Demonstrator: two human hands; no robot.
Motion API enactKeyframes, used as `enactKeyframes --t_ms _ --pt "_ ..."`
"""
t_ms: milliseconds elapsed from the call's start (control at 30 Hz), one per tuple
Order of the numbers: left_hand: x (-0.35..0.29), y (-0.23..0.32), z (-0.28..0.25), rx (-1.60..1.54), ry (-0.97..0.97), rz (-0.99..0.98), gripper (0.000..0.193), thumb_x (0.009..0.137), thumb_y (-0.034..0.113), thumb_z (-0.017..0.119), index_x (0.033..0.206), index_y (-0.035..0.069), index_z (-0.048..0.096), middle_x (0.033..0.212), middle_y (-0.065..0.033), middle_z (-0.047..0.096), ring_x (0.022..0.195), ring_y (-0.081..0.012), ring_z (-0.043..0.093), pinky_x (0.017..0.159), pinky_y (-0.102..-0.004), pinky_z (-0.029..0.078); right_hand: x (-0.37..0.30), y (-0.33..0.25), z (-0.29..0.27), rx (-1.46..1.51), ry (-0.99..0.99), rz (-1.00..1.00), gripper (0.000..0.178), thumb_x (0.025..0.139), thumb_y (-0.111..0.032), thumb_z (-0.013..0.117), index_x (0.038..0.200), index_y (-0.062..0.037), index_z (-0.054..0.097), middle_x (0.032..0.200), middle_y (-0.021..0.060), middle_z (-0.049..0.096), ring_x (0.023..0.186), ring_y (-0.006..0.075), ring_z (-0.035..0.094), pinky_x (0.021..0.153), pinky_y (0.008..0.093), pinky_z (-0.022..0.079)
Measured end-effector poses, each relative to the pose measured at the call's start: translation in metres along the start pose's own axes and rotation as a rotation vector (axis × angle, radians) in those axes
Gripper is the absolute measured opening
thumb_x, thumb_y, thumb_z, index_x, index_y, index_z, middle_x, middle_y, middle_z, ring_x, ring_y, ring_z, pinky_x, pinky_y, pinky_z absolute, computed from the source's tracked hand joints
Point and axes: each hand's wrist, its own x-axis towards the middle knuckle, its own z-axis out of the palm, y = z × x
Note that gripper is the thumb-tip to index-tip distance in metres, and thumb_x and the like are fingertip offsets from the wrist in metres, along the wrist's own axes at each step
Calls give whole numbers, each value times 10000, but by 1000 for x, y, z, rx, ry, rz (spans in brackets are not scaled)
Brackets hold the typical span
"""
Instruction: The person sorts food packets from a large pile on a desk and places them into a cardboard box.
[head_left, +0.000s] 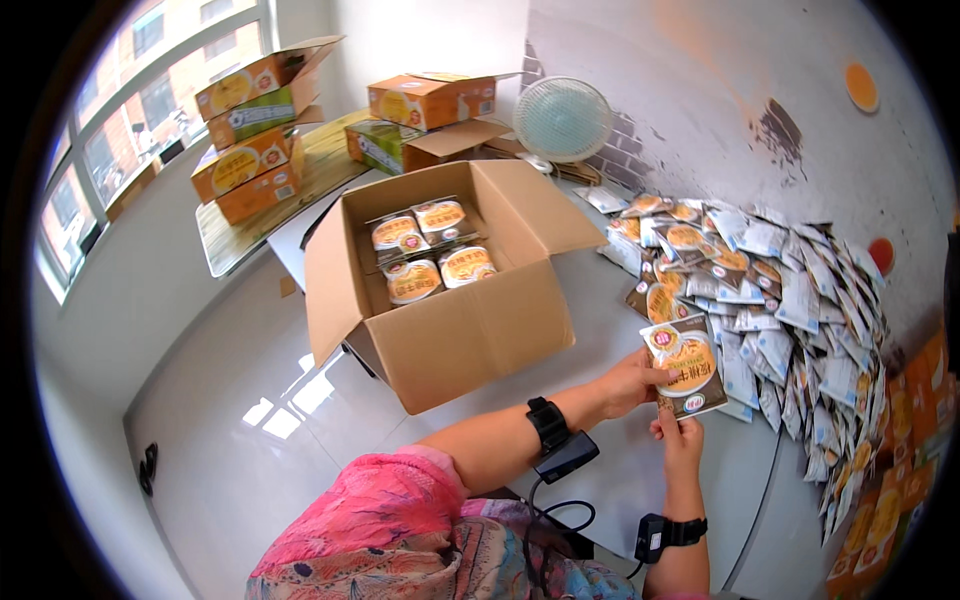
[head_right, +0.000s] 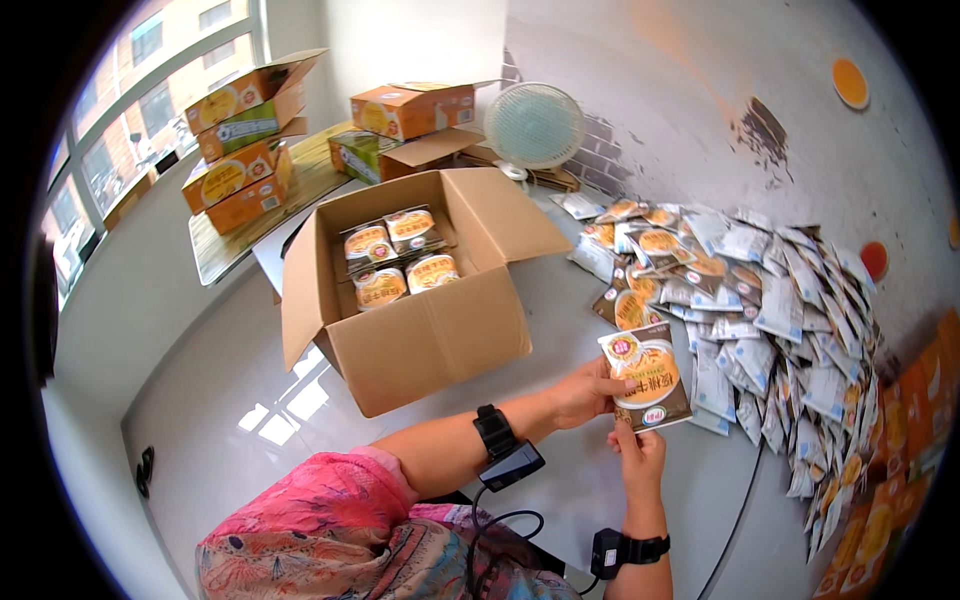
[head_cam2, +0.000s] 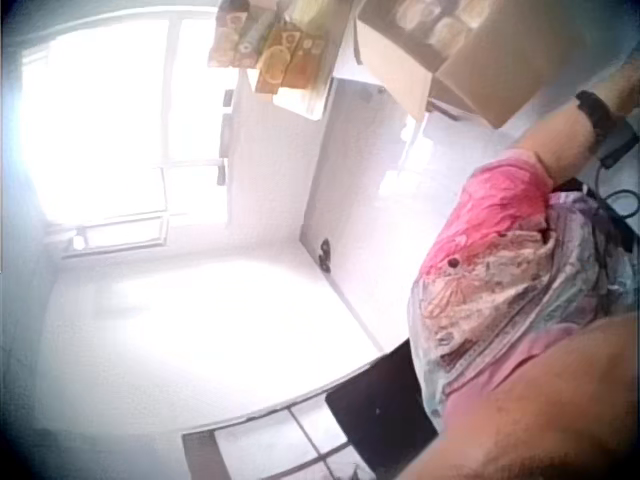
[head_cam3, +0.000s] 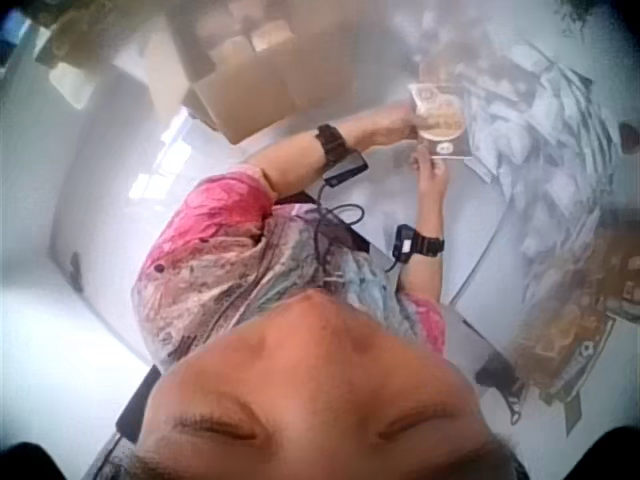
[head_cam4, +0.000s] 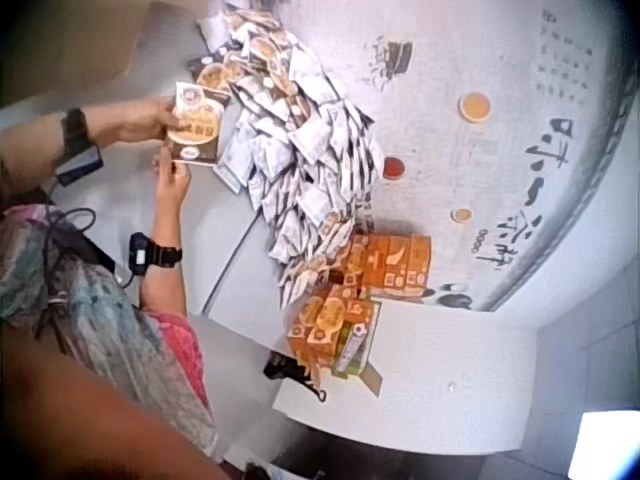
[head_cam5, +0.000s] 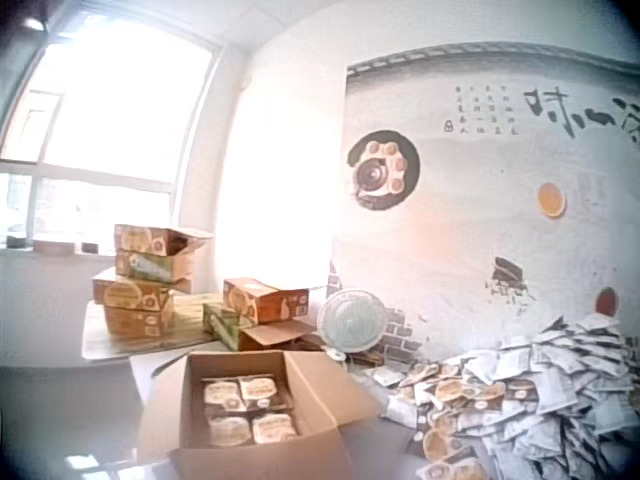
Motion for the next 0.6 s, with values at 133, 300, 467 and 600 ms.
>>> enactKeyframes --t_ms 133,300,467,600 --pt "0 20 0 -15 56 70 426 832 112 569 1222 105 397 1167 -21 531 1068 -157 515 886 -357 420 2 1 0 77 -51 -58 322 888 -253 522 710 9 581 657 51 576 567 93 490 546 216 401" --pt "-12 77 17 -14 157 186 380 869 179 541 1206 71 403 1150 -51 551 1055 -158 541 881 -326 439 3 -6 1 96 -10 -96 354 919 -260 459 689 -6 550 650 45 549 570 97 464 557 222 389" --pt "-41 151 9 216 365 311 258 862 175 543 1098 85 489 1045 -54 601 963 -153 593 738 -286 505 3 -8 4 92 37 -100 345 917 -263 455 690 -16 535 647 41 536 568 96 460 547 220 383" --pt "-76 207 -19 403 531 354 256 825 145 574 1071 100 519 1021 -43 602 925 -163 592 724 -326 490 3 -7 -1 35 39 -104 358 919 -248 430 661 -15 516 618 33 504 558 93 444 530 225 370"
